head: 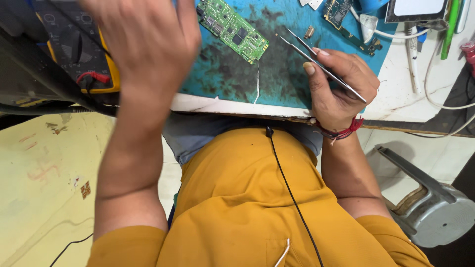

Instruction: The person repairs a green circuit board on a workbench. They use a hot air gun to heat components on the board, hold the board with tweezers, dip a tool into a small container of flux, and solder components onto the board with a soldering iron while steadying the board by hand.

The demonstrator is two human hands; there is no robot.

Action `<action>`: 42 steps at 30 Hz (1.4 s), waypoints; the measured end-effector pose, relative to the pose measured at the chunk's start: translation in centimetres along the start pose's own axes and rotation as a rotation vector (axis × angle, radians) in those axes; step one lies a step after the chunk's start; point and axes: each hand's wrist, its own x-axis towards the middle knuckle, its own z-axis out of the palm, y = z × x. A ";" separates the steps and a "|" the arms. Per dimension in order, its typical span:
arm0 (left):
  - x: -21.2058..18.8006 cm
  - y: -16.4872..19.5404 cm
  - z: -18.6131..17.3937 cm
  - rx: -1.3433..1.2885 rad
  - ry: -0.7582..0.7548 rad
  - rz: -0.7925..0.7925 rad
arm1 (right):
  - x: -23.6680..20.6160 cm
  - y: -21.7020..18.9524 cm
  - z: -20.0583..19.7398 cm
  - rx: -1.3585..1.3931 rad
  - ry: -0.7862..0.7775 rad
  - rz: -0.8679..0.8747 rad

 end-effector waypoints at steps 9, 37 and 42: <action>-8.5 3.1 -1.5 -0.375 -0.211 -0.097 | 0.2 0.5 0.6 -0.056 -0.026 0.017; -4.7 3.9 4.1 -0.660 -0.133 -0.112 | 3.6 0.1 6.9 -0.051 -0.257 -0.071; -4.7 4.1 4.4 -0.663 -0.134 -0.112 | 3.6 0.6 6.8 -0.045 -0.260 -0.072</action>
